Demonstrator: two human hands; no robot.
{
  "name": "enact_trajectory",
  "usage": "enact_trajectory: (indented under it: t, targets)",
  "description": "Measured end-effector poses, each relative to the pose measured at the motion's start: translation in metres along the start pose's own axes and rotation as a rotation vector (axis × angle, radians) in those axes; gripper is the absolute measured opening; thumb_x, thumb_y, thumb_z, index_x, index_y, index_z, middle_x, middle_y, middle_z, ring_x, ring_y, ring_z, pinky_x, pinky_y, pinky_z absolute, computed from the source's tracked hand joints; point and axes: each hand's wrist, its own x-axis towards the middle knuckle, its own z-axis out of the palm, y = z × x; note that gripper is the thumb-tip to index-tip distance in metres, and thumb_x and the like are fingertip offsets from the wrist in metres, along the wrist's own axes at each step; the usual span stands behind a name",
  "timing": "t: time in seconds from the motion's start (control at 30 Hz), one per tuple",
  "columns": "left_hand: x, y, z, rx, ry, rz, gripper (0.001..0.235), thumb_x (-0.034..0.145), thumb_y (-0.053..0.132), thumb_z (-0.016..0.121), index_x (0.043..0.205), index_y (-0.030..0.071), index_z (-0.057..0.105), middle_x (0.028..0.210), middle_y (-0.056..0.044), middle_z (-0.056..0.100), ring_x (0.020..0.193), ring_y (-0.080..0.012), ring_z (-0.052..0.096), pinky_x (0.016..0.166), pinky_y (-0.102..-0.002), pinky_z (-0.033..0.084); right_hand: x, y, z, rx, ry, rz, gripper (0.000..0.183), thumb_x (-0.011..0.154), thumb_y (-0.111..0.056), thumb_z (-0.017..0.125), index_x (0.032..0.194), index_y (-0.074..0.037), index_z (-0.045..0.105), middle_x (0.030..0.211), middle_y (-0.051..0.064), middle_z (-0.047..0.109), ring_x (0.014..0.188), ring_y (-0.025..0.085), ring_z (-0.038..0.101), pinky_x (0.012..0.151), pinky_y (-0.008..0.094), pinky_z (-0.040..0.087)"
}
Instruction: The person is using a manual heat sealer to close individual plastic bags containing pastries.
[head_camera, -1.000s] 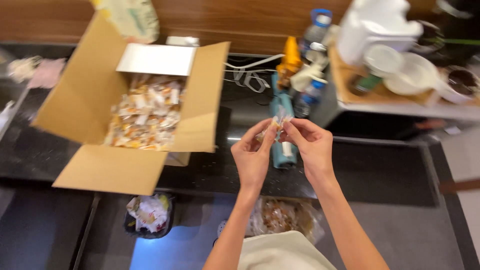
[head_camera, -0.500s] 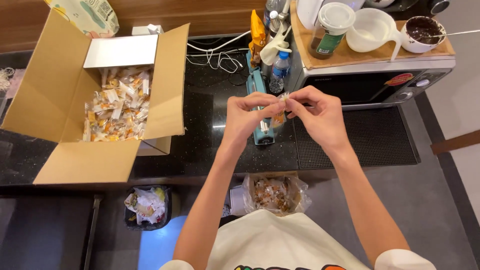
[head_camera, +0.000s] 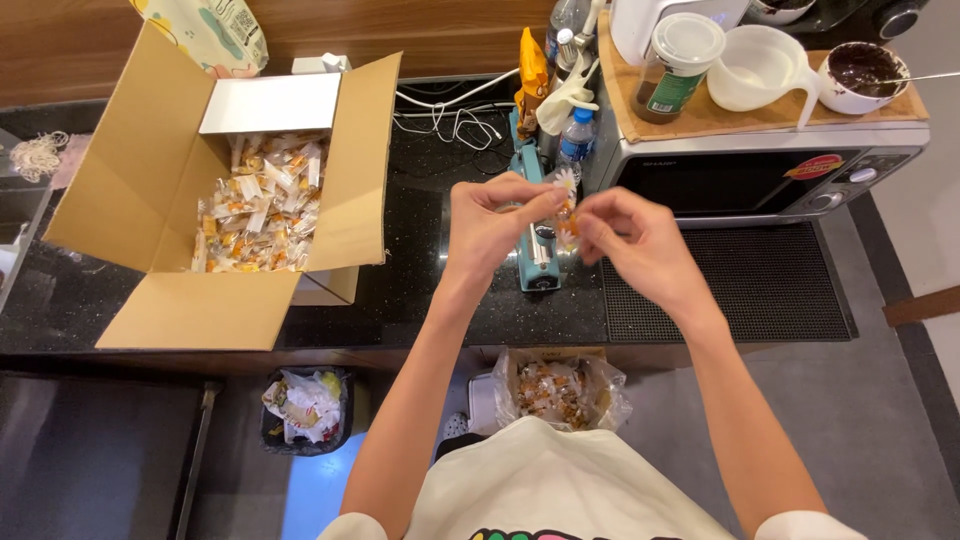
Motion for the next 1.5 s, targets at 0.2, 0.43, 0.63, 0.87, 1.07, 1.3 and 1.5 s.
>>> enact_trajectory:
  t: [0.2, 0.43, 0.63, 0.87, 1.07, 1.3, 1.5]
  targets:
    - [0.002, 0.003, -0.002, -0.117, 0.038, -0.056, 0.017, 0.089, 0.018, 0.096, 0.103, 0.011, 0.093, 0.083, -0.007, 0.08, 0.088, -0.0144, 0.067, 0.09, -0.042, 0.061, -0.008, -0.002, 0.004, -0.003, -0.09, -0.071, 0.027, 0.119, -0.015, 0.066, 0.099, 0.0, 0.075, 0.067, 0.013, 0.07, 0.06, 0.02, 0.074, 0.053, 0.038, 0.071]
    - [-0.001, 0.001, 0.012, -0.237, 0.14, -0.042, 0.019, 0.087, 0.013, 0.095, 0.104, 0.006, 0.092, 0.082, -0.013, 0.077, 0.091, -0.0207, 0.068, 0.096, -0.045, 0.055, -0.014, 0.015, 0.015, 0.036, 0.084, -0.257, 0.027, 0.119, -0.01, 0.066, 0.095, 0.001, 0.072, 0.057, 0.01, 0.062, 0.044, 0.016, 0.065, 0.041, 0.029, 0.06]
    - [-0.009, -0.015, 0.035, -0.262, 0.251, -0.053, 0.016, 0.091, 0.012, 0.094, 0.106, 0.006, 0.092, 0.084, -0.014, 0.077, 0.094, -0.0192, 0.066, 0.096, -0.043, 0.055, -0.018, 0.033, 0.023, -0.108, 0.298, -0.315, 0.029, 0.122, -0.014, 0.064, 0.097, 0.0, 0.071, 0.071, 0.009, 0.061, 0.057, 0.015, 0.068, 0.042, 0.026, 0.06]
    - [-0.022, -0.018, 0.051, -0.27, 0.379, 0.068, 0.017, 0.094, 0.008, 0.095, 0.111, 0.007, 0.091, 0.09, -0.012, 0.084, 0.091, -0.0139, 0.075, 0.089, -0.038, 0.066, -0.022, 0.014, 0.019, -0.264, 0.42, -0.383, 0.027, 0.124, -0.013, 0.065, 0.102, -0.001, 0.073, 0.084, 0.007, 0.064, 0.065, 0.014, 0.066, 0.049, 0.024, 0.063]
    - [-0.026, 0.006, 0.041, -0.289, 0.186, 0.015, 0.023, 0.096, 0.019, 0.096, 0.114, 0.008, 0.09, 0.109, -0.014, 0.088, 0.104, -0.0164, 0.078, 0.104, -0.047, 0.066, -0.019, 0.002, 0.006, -0.203, 0.378, -0.37, 0.026, 0.124, -0.011, 0.064, 0.105, 0.003, 0.073, 0.086, 0.008, 0.061, 0.065, 0.016, 0.069, 0.047, 0.027, 0.065]
    - [-0.022, -0.013, 0.041, -0.309, 0.24, 0.072, 0.013, 0.092, 0.02, 0.101, 0.097, 0.012, 0.092, 0.09, -0.006, 0.079, 0.095, -0.0081, 0.069, 0.098, -0.04, 0.062, -0.017, 0.0, 0.001, -0.077, 0.27, -0.258, 0.024, 0.123, -0.012, 0.064, 0.108, 0.004, 0.073, 0.08, 0.01, 0.066, 0.064, 0.016, 0.069, 0.048, 0.031, 0.068]
    - [-0.027, -0.013, 0.044, -0.334, 0.312, 0.074, 0.012, 0.092, 0.018, 0.1, 0.091, 0.009, 0.091, 0.081, -0.006, 0.071, 0.089, -0.0094, 0.059, 0.095, -0.044, 0.058, -0.027, 0.01, 0.023, 0.185, 0.211, -0.184, 0.035, 0.126, -0.016, 0.053, 0.098, 0.0, 0.068, 0.071, 0.01, 0.059, 0.051, 0.018, 0.067, 0.039, 0.034, 0.064]
